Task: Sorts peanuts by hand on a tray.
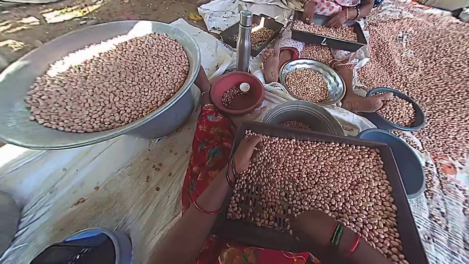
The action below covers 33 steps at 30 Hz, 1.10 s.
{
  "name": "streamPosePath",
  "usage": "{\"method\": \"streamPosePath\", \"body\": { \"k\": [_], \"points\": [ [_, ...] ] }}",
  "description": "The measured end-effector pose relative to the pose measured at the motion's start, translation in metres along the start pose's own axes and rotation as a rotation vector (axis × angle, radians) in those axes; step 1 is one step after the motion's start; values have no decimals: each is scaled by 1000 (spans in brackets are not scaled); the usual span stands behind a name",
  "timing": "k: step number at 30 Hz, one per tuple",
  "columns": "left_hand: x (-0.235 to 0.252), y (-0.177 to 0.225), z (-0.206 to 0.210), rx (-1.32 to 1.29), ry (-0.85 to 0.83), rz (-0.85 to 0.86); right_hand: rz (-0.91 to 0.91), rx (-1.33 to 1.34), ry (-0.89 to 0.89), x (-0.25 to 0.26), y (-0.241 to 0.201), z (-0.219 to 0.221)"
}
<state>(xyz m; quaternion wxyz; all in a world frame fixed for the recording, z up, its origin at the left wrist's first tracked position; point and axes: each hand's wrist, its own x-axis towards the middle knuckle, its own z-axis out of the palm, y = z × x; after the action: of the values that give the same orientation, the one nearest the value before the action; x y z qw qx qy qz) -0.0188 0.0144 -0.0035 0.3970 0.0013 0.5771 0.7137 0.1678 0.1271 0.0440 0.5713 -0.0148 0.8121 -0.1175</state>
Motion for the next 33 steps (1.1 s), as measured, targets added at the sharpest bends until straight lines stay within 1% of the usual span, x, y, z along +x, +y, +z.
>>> {"method": "streamPosePath", "body": {
  "k": [1,2,3,4,5,7,8,9,10,12,13,15,17,19,21,23,24,25,28,29,31,32,33],
  "points": [
    [0,-1,0,1,-8,15,18,-2,13,0,0,0],
    [-1,-1,-1,11,-25,26,57,16,81,-1,1,-3],
    [0,-1,0,24,-39,36,101,37,211,-3,3,-9],
    [0,-2,0,34,-45,43,128,35,393,-4,7,-14],
    [2,-3,0,41,-49,46,107,33,604,-4,13,-18],
    [3,-4,-1,57,-54,40,7,104,818,0,18,-26],
    [3,-4,-2,69,-54,37,-51,128,876,6,15,-28],
    [3,-4,-2,77,-54,37,-85,128,882,14,9,-30],
    [2,-4,-1,82,-52,37,-84,120,820,22,1,-34],
    [2,-4,-1,81,-33,41,-4,57,642,35,-19,-46],
    [2,-5,-2,77,-22,47,25,30,591,43,-25,-50],
    [2,-4,-3,76,-2,51,35,-3,609,57,-31,-50],
    [3,-3,-3,64,4,61,-33,-12,722,64,-31,-46],
    [3,-2,-2,48,1,56,-171,-45,894,72,-29,-38],
    [4,-1,-1,37,-9,52,-220,-70,874,75,-32,-33],
    [4,-2,-2,31,-15,62,-304,-133,1080,94,-29,-21],
    [3,-2,-3,30,-13,66,-322,-150,1140,100,-29,-18],
    [3,-2,-4,32,-11,68,-312,-153,1120,101,-31,-18],
    [2,-2,-4,36,-12,68,-244,-133,892,91,-40,-25],
    [2,-1,-3,34,-14,67,-245,-125,905,91,-41,-24],
    [2,0,-3,37,-20,53,-251,-86,1067,88,-40,-25],
    [2,1,-4,46,-32,32,-266,-64,1186,82,-40,-28],
    [1,1,-5,66,-56,-8,-299,-82,1400,81,-36,-33]
  ]
}}
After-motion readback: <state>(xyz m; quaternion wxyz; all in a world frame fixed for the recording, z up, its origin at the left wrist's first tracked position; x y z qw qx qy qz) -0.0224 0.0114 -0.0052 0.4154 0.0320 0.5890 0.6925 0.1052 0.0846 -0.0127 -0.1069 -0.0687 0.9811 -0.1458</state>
